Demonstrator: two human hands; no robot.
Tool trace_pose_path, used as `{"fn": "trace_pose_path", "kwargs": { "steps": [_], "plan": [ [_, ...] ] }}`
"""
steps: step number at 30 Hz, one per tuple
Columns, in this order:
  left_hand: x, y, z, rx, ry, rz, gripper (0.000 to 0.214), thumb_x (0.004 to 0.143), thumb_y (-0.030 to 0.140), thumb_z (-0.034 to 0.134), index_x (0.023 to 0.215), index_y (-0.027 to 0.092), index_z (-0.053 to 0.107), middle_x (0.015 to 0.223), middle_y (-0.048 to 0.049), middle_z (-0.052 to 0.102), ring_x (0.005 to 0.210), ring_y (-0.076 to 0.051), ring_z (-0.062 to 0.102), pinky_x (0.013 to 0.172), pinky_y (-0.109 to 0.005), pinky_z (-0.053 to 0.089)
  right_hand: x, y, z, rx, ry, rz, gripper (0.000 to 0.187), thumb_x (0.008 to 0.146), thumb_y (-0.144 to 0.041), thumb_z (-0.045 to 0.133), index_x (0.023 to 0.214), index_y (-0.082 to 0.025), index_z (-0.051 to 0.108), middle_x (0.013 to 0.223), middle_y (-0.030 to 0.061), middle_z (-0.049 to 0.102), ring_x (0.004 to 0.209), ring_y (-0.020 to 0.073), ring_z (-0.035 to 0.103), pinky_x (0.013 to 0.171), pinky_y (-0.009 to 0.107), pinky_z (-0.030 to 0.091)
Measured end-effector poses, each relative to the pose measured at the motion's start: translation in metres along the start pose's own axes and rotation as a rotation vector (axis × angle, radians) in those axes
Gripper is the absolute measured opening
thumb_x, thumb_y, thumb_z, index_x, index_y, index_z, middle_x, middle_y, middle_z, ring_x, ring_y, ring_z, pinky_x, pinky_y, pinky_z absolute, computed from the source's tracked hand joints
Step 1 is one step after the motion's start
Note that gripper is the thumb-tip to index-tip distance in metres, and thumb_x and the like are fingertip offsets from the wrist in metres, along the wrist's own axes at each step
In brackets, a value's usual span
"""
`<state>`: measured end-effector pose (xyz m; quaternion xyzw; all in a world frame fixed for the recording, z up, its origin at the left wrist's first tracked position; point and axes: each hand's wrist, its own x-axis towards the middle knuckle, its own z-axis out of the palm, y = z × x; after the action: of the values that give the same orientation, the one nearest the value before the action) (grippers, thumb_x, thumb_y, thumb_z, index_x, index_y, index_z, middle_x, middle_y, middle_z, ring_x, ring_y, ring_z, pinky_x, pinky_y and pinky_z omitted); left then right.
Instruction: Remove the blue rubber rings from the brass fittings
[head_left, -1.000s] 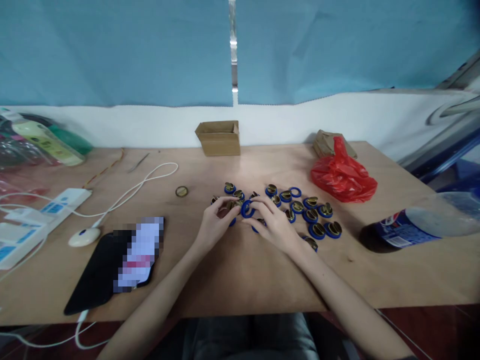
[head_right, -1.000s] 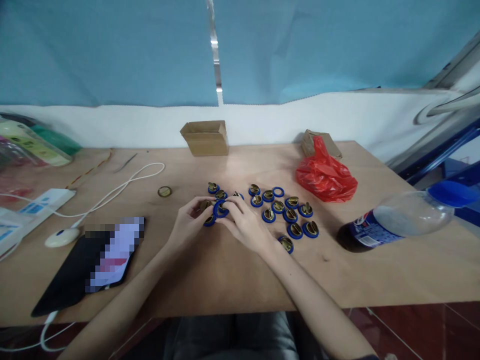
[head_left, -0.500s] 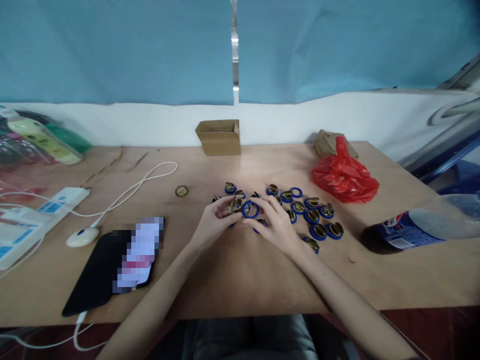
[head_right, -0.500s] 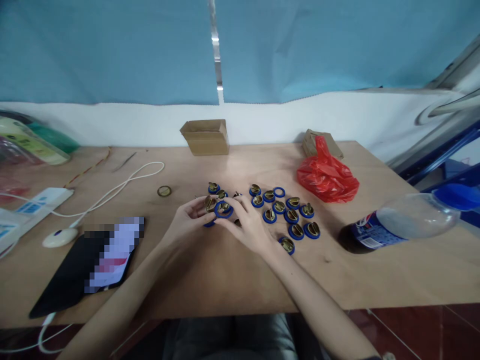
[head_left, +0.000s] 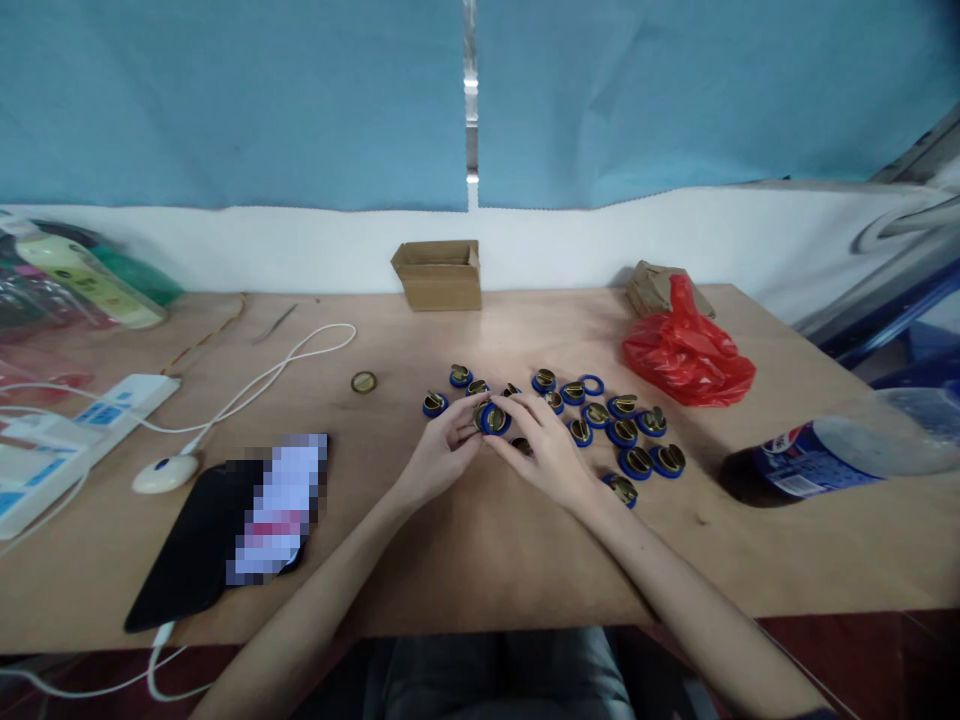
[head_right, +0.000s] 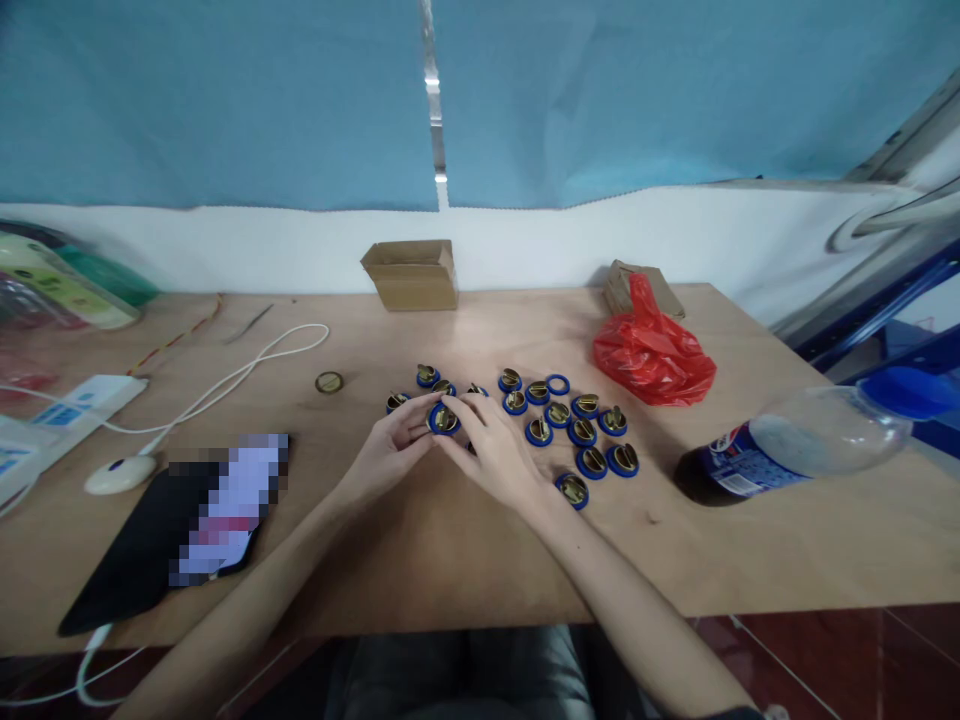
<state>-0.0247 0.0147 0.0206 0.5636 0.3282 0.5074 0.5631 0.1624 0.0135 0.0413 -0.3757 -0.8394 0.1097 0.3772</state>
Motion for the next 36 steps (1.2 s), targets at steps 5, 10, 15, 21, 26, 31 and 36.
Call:
{"fn": "trace_pose_path", "kwargs": {
  "steps": [5, 10, 15, 21, 26, 31, 36],
  "plan": [
    [-0.003, 0.012, -0.002, -0.009, 0.009, -0.145, 0.048, 0.092, 0.028, 0.062, 0.139, 0.021, 0.053, 0.142, -0.0138, 0.061, 0.129, -0.029, 0.06, 0.108, -0.045, 0.05, 0.0, 0.003, 0.001, -0.003, -0.025, -0.008, 0.042, 0.096, -0.03, 0.061, 0.137, -0.024, 0.053, 0.124, 0.0128, 0.061, 0.117, 0.0281, 0.06, 0.099, 0.048, 0.054],
    [-0.006, 0.014, -0.003, -0.018, -0.045, -0.135, 0.05, 0.091, 0.027, 0.064, 0.14, 0.023, 0.054, 0.145, -0.0116, 0.058, 0.136, -0.03, 0.053, 0.114, -0.047, 0.044, -0.001, 0.006, 0.004, 0.024, 0.002, 0.019, 0.043, 0.092, -0.027, 0.068, 0.133, -0.025, 0.055, 0.123, 0.0124, 0.06, 0.115, 0.0283, 0.059, 0.098, 0.048, 0.054],
    [-0.005, 0.013, 0.0, 0.059, -0.035, -0.095, 0.047, 0.093, 0.032, 0.061, 0.139, 0.022, 0.054, 0.149, -0.0124, 0.053, 0.137, -0.029, 0.052, 0.114, -0.046, 0.045, -0.001, 0.011, 0.006, 0.075, 0.018, 0.041, 0.043, 0.088, -0.031, 0.073, 0.129, -0.026, 0.059, 0.119, 0.0108, 0.06, 0.112, 0.0274, 0.06, 0.096, 0.046, 0.054],
    [-0.004, 0.011, 0.001, 0.126, -0.011, -0.066, 0.043, 0.095, 0.032, 0.057, 0.136, 0.02, 0.054, 0.145, -0.0134, 0.057, 0.129, -0.026, 0.059, 0.108, -0.042, 0.05, 0.002, 0.012, 0.002, 0.184, -0.037, 0.091, 0.04, 0.088, -0.034, 0.073, 0.125, -0.027, 0.062, 0.115, 0.0086, 0.06, 0.105, 0.0243, 0.062, 0.094, 0.043, 0.055],
    [-0.003, 0.008, 0.001, 0.137, 0.032, -0.055, 0.04, 0.094, 0.029, 0.053, 0.133, 0.019, 0.054, 0.132, -0.013, 0.066, 0.119, -0.025, 0.066, 0.099, -0.039, 0.055, 0.004, 0.01, -0.005, 0.514, -0.144, 0.201, 0.04, 0.09, -0.029, 0.067, 0.129, -0.026, 0.058, 0.118, 0.0077, 0.064, 0.096, 0.0193, 0.066, 0.086, 0.038, 0.058],
    [-0.001, 0.006, 0.0, 0.154, 0.112, -0.078, 0.037, 0.091, 0.027, 0.055, 0.127, 0.019, 0.057, 0.121, -0.0102, 0.07, 0.106, -0.023, 0.07, 0.091, -0.037, 0.057, 0.005, 0.017, -0.001, 0.727, -0.132, 0.299, 0.03, 0.093, -0.023, 0.056, 0.122, -0.023, 0.064, 0.114, 0.0079, 0.07, 0.104, 0.0197, 0.068, 0.094, 0.04, 0.056],
    [-0.001, 0.004, 0.002, 0.128, 0.113, -0.051, 0.033, 0.092, 0.028, 0.056, 0.123, 0.018, 0.058, 0.121, -0.0104, 0.069, 0.107, -0.023, 0.069, 0.097, -0.041, 0.056, 0.006, 0.021, 0.006, 0.658, -0.077, 0.353, 0.024, 0.095, -0.024, 0.054, 0.111, -0.021, 0.071, 0.106, 0.0079, 0.072, 0.093, 0.0185, 0.069, 0.084, 0.036, 0.058]
  ]
}}
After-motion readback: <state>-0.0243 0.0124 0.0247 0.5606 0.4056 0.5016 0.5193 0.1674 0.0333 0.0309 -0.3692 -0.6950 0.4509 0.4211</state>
